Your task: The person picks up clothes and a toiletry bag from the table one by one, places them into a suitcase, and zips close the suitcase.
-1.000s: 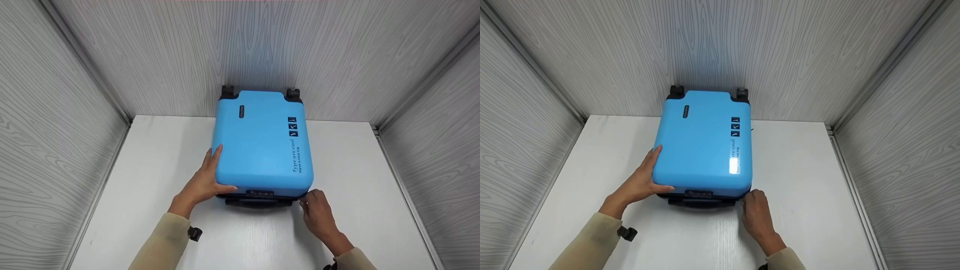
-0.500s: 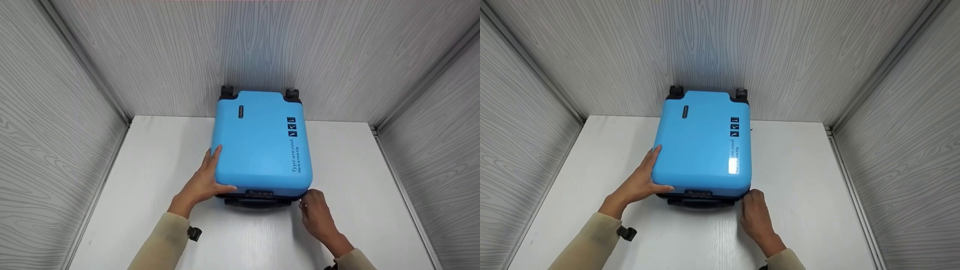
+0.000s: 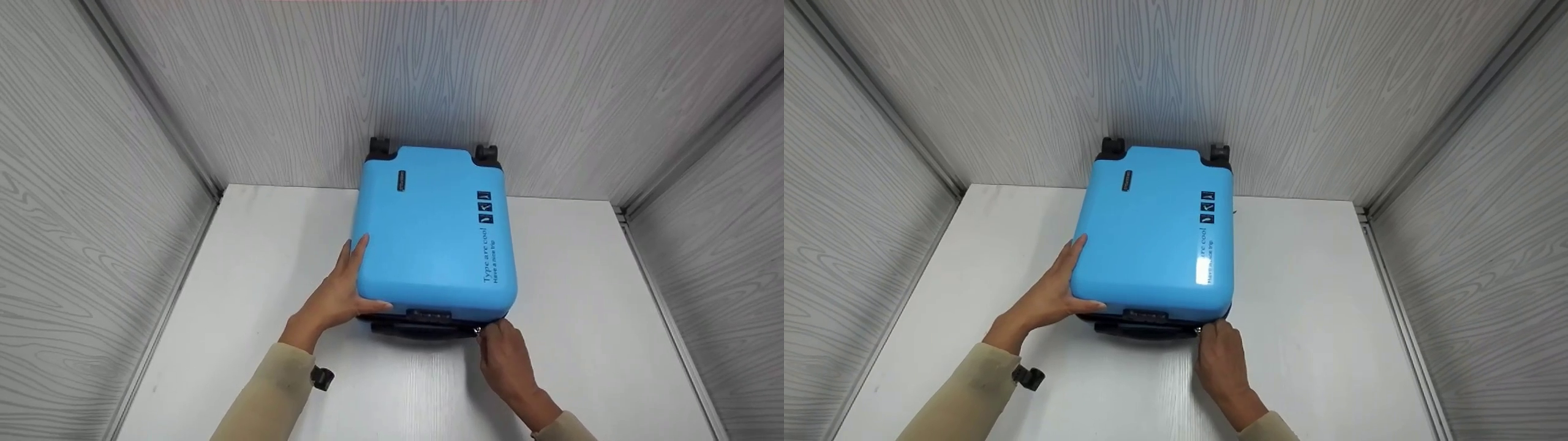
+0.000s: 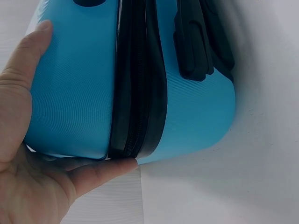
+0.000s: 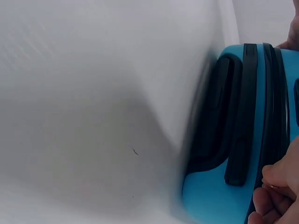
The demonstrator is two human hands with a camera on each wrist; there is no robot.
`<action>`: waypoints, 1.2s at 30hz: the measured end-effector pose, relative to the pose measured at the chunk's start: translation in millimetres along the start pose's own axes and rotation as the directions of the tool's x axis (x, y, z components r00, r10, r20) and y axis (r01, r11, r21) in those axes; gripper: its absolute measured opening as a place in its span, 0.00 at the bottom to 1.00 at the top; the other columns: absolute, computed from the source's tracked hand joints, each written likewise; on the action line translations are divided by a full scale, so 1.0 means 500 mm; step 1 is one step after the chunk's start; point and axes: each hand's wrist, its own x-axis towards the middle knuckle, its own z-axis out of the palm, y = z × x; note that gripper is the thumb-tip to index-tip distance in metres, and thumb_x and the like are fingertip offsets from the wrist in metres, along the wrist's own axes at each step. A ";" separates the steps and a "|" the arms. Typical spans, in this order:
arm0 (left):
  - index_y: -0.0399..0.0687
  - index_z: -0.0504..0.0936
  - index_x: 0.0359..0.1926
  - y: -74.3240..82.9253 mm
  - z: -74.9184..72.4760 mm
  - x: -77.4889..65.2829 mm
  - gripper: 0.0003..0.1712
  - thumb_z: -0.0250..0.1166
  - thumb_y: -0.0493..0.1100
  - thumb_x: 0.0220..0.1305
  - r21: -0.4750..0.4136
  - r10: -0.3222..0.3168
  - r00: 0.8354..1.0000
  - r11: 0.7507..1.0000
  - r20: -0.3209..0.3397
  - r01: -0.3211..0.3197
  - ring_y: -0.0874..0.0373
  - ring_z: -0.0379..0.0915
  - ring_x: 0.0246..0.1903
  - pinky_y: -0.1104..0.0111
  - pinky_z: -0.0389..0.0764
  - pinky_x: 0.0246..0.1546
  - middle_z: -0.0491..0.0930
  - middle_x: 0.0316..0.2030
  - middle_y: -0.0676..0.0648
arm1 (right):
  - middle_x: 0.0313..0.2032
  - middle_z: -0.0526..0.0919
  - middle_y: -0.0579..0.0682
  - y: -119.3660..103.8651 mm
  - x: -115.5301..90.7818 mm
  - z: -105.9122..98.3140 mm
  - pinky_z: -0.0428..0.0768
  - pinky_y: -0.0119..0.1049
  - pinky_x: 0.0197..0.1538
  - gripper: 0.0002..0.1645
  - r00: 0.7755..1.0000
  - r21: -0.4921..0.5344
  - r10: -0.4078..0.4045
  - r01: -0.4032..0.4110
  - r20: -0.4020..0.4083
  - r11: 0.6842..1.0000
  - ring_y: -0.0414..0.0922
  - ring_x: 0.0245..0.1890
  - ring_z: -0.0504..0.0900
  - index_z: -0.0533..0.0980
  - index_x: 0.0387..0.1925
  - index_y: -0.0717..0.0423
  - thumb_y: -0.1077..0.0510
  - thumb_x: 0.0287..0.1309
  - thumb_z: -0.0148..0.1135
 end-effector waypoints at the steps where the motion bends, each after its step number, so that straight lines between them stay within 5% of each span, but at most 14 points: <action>1: 0.91 0.27 0.80 0.000 0.000 0.000 0.79 0.81 0.74 0.45 -0.002 0.001 1.000 1.000 -0.003 -0.001 0.33 0.52 0.79 0.36 0.69 0.69 0.29 0.86 0.47 | 0.28 0.72 0.53 -0.003 0.001 0.002 0.69 0.42 0.29 0.14 1.000 -0.002 -0.006 0.006 -0.001 1.000 0.48 0.26 0.69 0.72 0.32 0.60 0.70 0.58 0.71; 16: 0.88 0.28 0.81 0.003 0.000 -0.001 0.80 0.81 0.74 0.45 -0.010 0.020 1.000 1.000 -0.007 -0.020 0.34 0.51 0.80 0.36 0.67 0.71 0.30 0.86 0.46 | 0.31 0.71 0.50 -0.068 0.019 0.024 0.74 0.34 0.25 0.16 1.000 0.077 -0.004 0.003 0.011 0.997 0.42 0.25 0.71 0.73 0.35 0.57 0.71 0.56 0.74; 22: 0.89 0.28 0.81 0.001 0.001 -0.001 0.80 0.81 0.74 0.45 -0.013 0.018 1.000 1.000 -0.008 -0.018 0.34 0.52 0.80 0.36 0.68 0.70 0.29 0.86 0.48 | 0.37 0.74 0.51 -0.084 0.020 0.036 0.82 0.36 0.33 0.11 0.999 0.154 -0.031 0.024 0.044 0.988 0.44 0.33 0.78 0.77 0.39 0.58 0.71 0.61 0.70; 36: 0.88 0.28 0.81 -0.001 0.001 0.000 0.80 0.81 0.73 0.45 -0.003 0.027 1.000 1.000 -0.010 -0.027 0.34 0.54 0.79 0.37 0.69 0.70 0.30 0.86 0.49 | 0.42 0.78 0.53 -0.126 0.030 0.059 0.86 0.38 0.39 0.17 0.999 0.262 -0.032 0.031 0.001 0.965 0.46 0.41 0.83 0.83 0.43 0.61 0.76 0.53 0.74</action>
